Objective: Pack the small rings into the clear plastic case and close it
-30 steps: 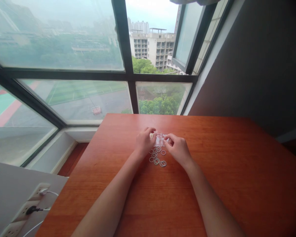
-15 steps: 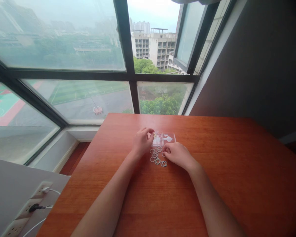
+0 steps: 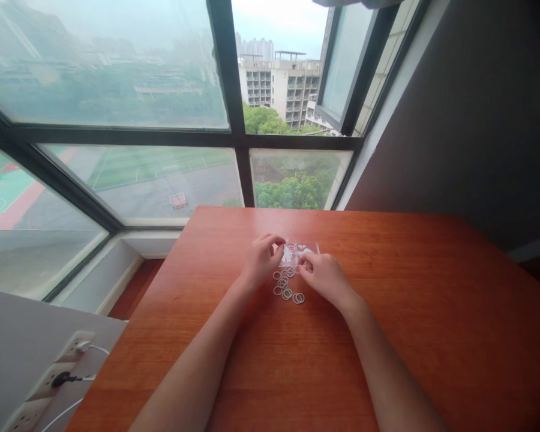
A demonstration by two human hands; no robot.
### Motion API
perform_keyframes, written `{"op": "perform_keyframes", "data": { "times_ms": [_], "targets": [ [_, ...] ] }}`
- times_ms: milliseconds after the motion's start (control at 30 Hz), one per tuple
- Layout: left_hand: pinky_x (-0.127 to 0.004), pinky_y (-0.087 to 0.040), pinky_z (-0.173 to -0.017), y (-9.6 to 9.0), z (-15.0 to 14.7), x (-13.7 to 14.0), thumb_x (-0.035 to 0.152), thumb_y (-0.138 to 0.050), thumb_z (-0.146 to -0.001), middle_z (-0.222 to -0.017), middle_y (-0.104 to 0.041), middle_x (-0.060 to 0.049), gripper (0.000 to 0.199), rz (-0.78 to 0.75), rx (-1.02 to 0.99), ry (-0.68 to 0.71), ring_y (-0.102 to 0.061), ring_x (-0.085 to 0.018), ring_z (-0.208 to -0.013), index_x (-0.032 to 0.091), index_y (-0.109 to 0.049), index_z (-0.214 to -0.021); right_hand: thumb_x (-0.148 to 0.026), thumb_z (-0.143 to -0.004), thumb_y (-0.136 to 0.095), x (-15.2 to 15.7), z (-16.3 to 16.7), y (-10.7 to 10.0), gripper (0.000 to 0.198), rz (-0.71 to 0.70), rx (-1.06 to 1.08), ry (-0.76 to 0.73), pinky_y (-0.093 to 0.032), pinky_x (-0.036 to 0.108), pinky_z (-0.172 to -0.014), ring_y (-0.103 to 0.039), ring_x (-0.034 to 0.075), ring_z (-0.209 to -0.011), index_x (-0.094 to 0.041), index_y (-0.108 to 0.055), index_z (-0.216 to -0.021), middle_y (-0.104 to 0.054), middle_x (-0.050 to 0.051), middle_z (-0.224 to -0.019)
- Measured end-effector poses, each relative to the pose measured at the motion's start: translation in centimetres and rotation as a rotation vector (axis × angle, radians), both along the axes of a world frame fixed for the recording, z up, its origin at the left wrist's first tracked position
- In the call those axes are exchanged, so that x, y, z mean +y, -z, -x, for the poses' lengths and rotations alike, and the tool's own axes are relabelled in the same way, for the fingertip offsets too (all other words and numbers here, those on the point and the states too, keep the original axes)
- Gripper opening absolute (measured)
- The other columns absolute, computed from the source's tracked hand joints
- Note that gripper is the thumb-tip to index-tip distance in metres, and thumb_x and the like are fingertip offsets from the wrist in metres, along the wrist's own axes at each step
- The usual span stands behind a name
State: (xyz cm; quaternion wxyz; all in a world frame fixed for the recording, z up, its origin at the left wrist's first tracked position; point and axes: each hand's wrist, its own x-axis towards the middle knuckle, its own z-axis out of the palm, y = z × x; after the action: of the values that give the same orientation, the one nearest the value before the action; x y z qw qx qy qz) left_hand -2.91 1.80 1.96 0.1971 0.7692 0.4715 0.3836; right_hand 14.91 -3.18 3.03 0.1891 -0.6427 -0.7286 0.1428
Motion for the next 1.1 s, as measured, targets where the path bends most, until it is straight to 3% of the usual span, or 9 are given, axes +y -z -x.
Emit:
{"op": "perform_keyframes", "data": {
  "times_ms": [167,367,633,1100],
  "targets": [
    [-0.022,-0.043,-0.06,-0.4,-0.8,-0.6,0.025,-0.056,-0.086,-0.081,-0.067,-0.002,0.015,0.057,-0.055,0.128,-0.051,-0.009,-0.06,0.017,-0.068,-0.086,-0.027,-0.082,-0.059,0.2,-0.2,0.0,0.011,-0.152,0.091,0.099,-0.032,0.023,-0.058,-0.056,0.014,-0.06,-0.024,-0.069,-0.086,-0.063,-0.002,-0.063],
    [-0.022,-0.042,-0.058,-0.9,-1.3,-1.2,0.031,-0.058,-0.086,-0.073,-0.066,-0.002,0.018,0.142,-0.059,0.231,-0.053,-0.01,-0.06,0.017,-0.068,-0.083,-0.028,-0.082,-0.058,0.2,-0.3,0.1,0.012,-0.223,0.128,0.136,-0.034,0.023,-0.059,-0.054,0.013,-0.058,-0.023,-0.068,-0.086,-0.061,-0.003,-0.061],
    [-0.022,-0.044,-0.06,-0.4,-1.4,-1.0,0.02,-0.057,-0.081,-0.073,-0.066,-0.001,0.01,0.116,-0.047,0.21,-0.054,-0.011,-0.062,0.017,-0.067,-0.08,-0.028,-0.082,-0.058,0.2,-0.1,0.1,0.013,-0.233,0.131,0.133,-0.033,0.023,-0.058,-0.054,0.013,-0.056,-0.023,-0.069,-0.087,-0.061,-0.003,-0.06],
    [-0.022,-0.044,-0.061,0.0,-1.6,-1.0,0.019,-0.057,-0.082,-0.078,-0.067,-0.001,0.011,0.123,-0.099,0.2,-0.055,-0.01,-0.062,0.018,-0.067,-0.085,-0.03,-0.084,-0.058,0.0,0.1,0.0,0.012,-0.244,0.128,0.124,-0.031,0.023,-0.058,-0.053,0.013,-0.057,-0.024,-0.068,-0.087,-0.062,-0.003,-0.061]
  ]
}}
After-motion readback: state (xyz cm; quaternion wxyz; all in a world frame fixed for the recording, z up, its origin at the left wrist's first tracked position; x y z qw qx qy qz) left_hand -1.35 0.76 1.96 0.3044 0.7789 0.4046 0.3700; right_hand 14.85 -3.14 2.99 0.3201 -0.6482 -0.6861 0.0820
